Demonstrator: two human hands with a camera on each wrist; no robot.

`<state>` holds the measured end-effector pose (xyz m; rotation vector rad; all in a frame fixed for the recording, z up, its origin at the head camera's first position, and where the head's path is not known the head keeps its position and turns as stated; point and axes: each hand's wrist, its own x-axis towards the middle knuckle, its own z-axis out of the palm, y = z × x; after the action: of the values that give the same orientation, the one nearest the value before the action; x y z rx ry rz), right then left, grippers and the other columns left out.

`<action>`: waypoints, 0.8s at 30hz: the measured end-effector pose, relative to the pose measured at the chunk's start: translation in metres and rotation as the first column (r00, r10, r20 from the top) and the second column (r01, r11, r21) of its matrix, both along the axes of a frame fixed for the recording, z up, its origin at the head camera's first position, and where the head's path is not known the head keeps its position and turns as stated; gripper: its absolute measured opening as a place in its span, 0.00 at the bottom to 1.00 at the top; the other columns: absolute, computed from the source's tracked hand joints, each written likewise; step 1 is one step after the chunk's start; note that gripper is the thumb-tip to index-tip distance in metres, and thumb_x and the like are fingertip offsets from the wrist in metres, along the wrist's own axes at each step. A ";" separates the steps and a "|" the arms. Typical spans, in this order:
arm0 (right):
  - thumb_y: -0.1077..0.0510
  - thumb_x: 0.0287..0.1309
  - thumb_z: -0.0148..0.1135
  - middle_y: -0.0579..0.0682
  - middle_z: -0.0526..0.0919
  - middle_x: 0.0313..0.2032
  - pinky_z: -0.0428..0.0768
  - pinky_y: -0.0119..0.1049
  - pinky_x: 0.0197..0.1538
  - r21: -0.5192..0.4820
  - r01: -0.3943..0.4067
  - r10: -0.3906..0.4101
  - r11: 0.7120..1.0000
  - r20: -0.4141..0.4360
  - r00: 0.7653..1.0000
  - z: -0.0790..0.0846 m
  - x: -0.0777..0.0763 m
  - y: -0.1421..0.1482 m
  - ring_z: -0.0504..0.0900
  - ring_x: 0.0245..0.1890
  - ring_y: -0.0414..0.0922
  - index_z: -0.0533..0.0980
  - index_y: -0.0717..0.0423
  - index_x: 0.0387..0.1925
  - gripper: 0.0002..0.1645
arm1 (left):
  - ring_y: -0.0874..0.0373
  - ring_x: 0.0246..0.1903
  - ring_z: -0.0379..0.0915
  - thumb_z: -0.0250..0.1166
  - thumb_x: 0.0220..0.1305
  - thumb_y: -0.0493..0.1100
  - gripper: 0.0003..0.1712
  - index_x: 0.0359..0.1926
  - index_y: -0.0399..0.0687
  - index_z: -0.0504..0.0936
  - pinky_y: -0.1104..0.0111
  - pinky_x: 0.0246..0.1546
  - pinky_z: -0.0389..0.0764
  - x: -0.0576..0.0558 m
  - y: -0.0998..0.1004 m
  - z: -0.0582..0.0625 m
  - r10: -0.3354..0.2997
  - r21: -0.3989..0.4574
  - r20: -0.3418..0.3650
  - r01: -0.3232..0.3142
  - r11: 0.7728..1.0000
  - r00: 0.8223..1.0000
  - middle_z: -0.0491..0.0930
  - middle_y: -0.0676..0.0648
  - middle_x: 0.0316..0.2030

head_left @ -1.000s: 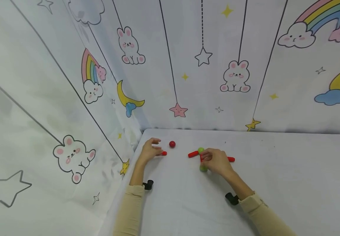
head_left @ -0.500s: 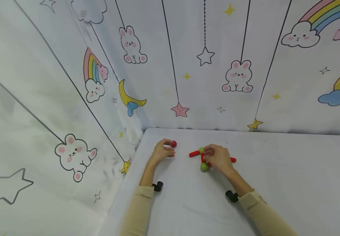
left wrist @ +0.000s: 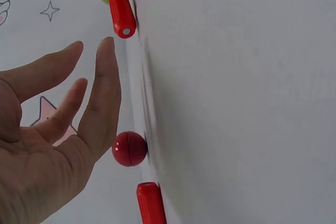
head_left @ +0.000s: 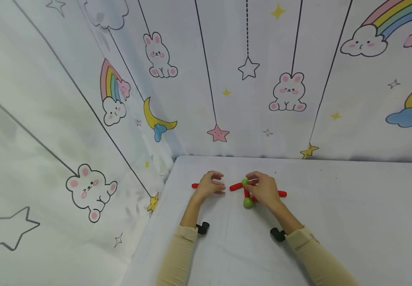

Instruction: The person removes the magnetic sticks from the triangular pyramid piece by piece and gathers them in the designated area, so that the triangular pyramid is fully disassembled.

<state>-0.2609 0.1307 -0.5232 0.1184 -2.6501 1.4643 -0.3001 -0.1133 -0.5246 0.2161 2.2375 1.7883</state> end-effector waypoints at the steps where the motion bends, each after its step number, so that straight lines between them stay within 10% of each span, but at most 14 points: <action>1: 0.61 0.61 0.74 0.57 0.88 0.51 0.87 0.37 0.34 0.004 0.000 0.000 1.000 -0.001 1.000 0.000 -0.001 0.000 0.87 0.47 0.53 0.83 0.56 0.55 0.20 | 0.49 0.44 0.85 0.70 0.65 0.27 0.29 0.66 0.31 0.73 0.55 0.44 0.88 0.000 0.003 -0.001 -0.001 -0.004 0.005 0.001 1.000 1.000 0.73 0.29 0.62; 24: 0.63 0.62 0.69 0.59 0.86 0.56 0.87 0.50 0.47 0.127 0.015 -0.014 0.992 -0.012 1.000 -0.007 -0.018 -0.007 0.88 0.50 0.55 0.81 0.60 0.60 0.24 | 0.50 0.40 0.83 0.70 0.59 0.23 0.29 0.62 0.32 0.77 0.60 0.41 0.89 -0.001 0.030 -0.010 0.013 0.002 0.059 -0.013 1.000 0.998 0.76 0.31 0.58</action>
<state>-0.2786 0.1232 -0.5297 0.1172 -2.7284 1.2857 -0.3006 -0.0836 -0.5348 0.1478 2.2009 1.7800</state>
